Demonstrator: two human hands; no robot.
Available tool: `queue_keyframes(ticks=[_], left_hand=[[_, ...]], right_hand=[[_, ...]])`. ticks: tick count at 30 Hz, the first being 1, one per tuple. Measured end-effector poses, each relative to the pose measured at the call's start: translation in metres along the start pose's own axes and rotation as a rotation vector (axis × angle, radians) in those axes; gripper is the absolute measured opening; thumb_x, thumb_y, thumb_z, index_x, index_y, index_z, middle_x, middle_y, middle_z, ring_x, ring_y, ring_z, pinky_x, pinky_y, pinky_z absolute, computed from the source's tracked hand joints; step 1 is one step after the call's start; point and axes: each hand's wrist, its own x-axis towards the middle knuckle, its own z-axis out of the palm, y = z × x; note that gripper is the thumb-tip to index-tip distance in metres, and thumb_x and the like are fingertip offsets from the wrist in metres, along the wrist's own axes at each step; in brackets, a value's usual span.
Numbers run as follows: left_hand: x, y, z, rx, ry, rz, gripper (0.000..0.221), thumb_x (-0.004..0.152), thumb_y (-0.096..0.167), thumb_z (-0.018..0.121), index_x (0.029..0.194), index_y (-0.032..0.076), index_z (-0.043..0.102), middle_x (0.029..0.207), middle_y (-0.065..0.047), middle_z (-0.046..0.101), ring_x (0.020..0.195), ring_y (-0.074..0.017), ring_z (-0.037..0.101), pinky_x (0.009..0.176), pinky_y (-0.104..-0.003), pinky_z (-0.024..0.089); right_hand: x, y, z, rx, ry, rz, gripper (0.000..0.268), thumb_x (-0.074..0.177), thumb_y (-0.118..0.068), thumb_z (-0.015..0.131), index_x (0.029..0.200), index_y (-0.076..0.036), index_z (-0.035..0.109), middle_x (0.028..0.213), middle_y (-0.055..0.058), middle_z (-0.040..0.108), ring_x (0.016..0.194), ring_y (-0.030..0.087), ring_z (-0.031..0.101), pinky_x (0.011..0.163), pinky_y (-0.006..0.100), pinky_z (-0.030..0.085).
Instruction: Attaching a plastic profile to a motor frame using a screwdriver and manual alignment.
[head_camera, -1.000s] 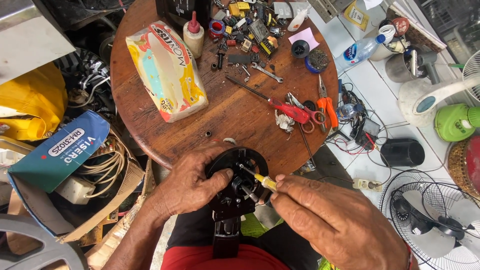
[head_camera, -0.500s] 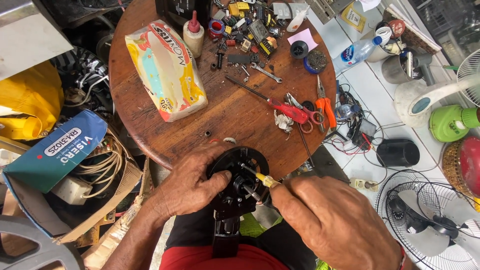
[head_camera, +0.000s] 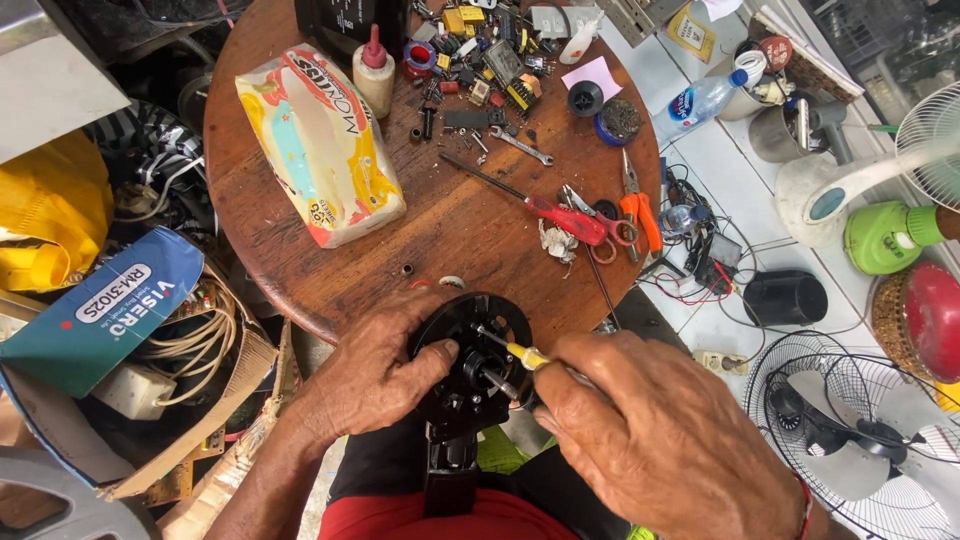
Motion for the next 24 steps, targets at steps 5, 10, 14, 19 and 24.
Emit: queue_keyframes(ticks=[5,10,14,19,24], left_hand=[[-0.002,-0.008,0.003,0.008,0.004,-0.005,0.054,0.090,0.029,0.052,0.136,0.001,0.059,0.139,-0.018,0.066,0.127,-0.0343,0.062,0.106,-0.045,0.043],[-0.001,-0.001,0.000,-0.017,0.015,0.017,0.048,0.090,0.026,0.051,0.131,0.003,0.062,0.126,-0.014,0.072,0.116,-0.0317,0.067,0.102,-0.045,0.046],[0.000,0.001,0.000,0.003,0.006,0.017,0.048,0.090,0.027,0.050,0.130,0.004,0.061,0.123,-0.014,0.072,0.112,-0.0321,0.067,0.098,-0.044,0.047],[-0.001,0.000,0.000,-0.011,0.021,0.004,0.045,0.091,0.028,0.050,0.129,0.007,0.063,0.119,-0.012,0.073,0.109,-0.0303,0.068,0.095,-0.044,0.048],[-0.002,0.000,0.001,-0.033,0.006,-0.005,0.043,0.093,0.030,0.048,0.126,0.007,0.063,0.113,-0.011,0.073,0.104,-0.0287,0.069,0.091,-0.042,0.050]], right_hand=[[-0.003,0.000,0.002,0.053,-0.034,0.021,0.021,0.093,-0.009,0.061,0.114,-0.015,0.061,0.080,0.001,0.049,0.057,0.024,0.054,0.055,0.042,0.050],[-0.001,0.002,0.004,0.124,-0.058,-0.009,0.021,0.097,-0.024,0.062,0.114,-0.012,0.057,0.097,0.005,0.055,0.074,0.028,0.057,0.064,0.045,0.048],[-0.014,-0.001,0.008,0.135,-0.075,-0.019,0.040,0.092,-0.007,0.062,0.130,-0.009,0.052,0.101,0.008,0.055,0.072,0.028,0.061,0.059,0.045,0.053],[-0.006,0.000,0.007,0.099,-0.055,0.023,0.026,0.096,-0.025,0.064,0.118,-0.014,0.056,0.101,0.007,0.052,0.076,0.029,0.060,0.065,0.045,0.052],[-0.011,0.000,0.008,0.259,-0.077,-0.041,0.059,0.090,-0.003,0.060,0.146,-0.005,0.043,0.126,0.017,0.058,0.094,0.033,0.067,0.073,0.045,0.056]])
